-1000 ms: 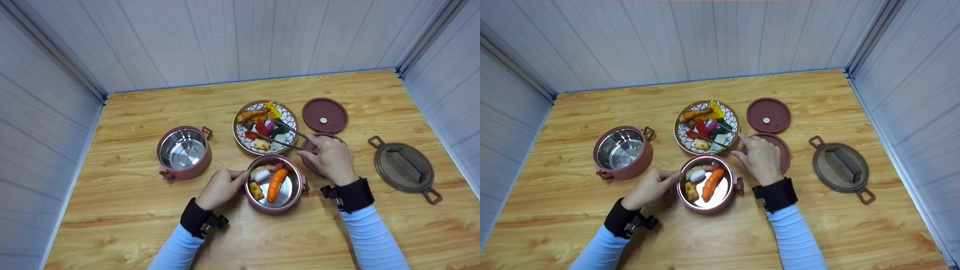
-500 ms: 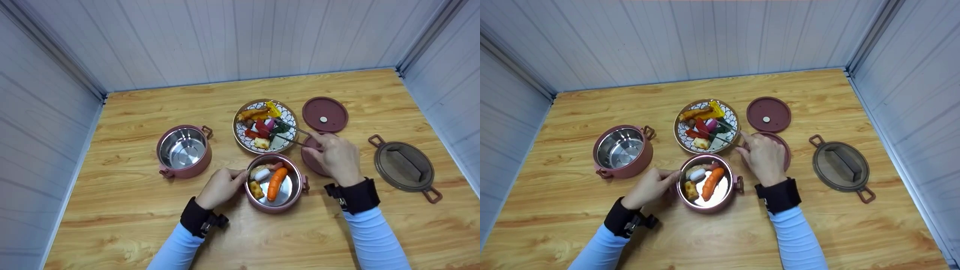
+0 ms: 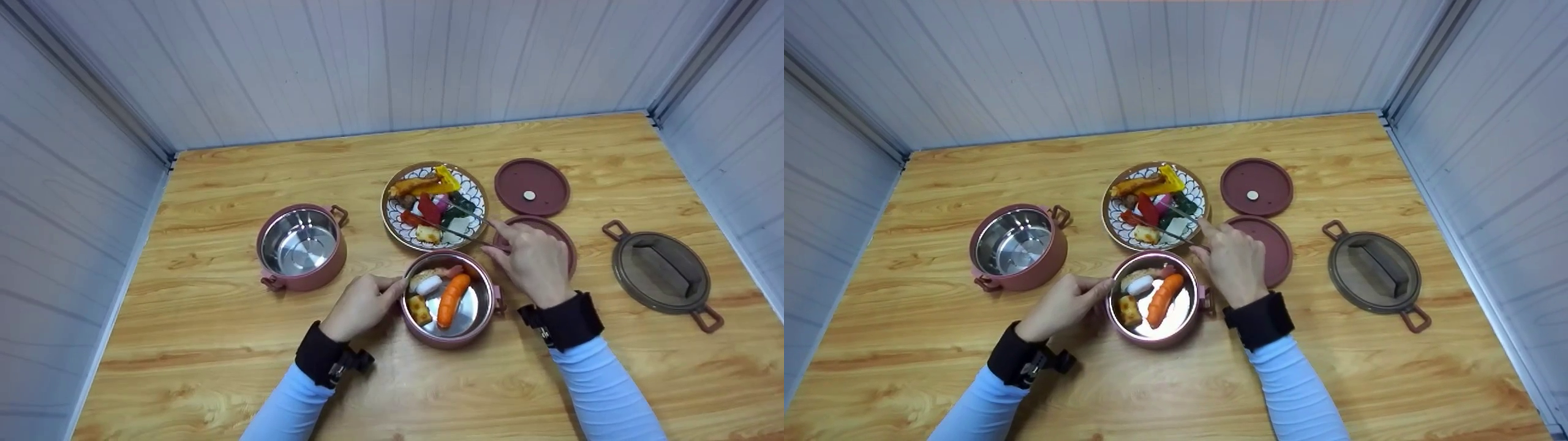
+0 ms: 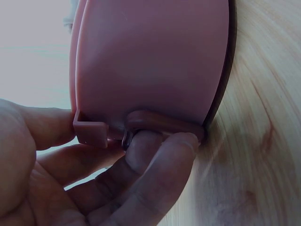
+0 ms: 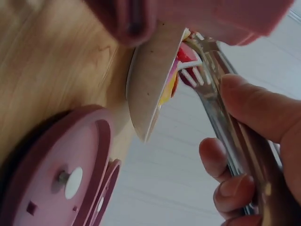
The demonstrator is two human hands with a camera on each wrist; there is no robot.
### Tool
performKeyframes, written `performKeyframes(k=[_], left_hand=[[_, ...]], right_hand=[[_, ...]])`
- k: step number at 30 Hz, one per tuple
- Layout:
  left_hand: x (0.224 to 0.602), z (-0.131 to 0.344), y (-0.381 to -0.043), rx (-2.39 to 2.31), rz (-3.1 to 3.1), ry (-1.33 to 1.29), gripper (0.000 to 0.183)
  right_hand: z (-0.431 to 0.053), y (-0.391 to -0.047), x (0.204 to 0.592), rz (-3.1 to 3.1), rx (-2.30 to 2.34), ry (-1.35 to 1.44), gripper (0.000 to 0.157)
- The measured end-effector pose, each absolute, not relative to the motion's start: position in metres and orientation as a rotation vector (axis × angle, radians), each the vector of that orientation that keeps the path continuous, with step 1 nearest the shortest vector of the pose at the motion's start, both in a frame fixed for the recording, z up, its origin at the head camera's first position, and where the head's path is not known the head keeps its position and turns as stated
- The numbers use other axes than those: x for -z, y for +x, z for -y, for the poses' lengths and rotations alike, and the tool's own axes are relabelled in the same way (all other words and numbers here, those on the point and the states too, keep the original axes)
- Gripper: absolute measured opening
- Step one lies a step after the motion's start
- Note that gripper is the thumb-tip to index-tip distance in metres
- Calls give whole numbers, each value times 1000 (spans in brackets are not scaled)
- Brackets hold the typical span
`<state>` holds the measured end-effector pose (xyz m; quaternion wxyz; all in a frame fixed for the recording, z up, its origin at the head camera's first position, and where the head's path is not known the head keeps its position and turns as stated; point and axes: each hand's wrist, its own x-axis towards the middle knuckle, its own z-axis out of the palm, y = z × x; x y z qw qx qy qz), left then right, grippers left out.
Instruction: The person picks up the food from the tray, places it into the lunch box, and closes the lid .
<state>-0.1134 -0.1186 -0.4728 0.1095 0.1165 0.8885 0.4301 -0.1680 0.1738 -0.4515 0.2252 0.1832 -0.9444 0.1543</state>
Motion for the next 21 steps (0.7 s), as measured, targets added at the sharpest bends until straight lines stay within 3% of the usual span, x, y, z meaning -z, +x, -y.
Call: performKeyframes(k=[12,21], left_hand=[[473,119,-113,-1251,-2625,340,31],[474,119,-114,-1262,-2631,376,31]], right_hand=[[-187,-166,440,2652,-393,451,44],[-200,-173,442,2606,-314,557,51]])
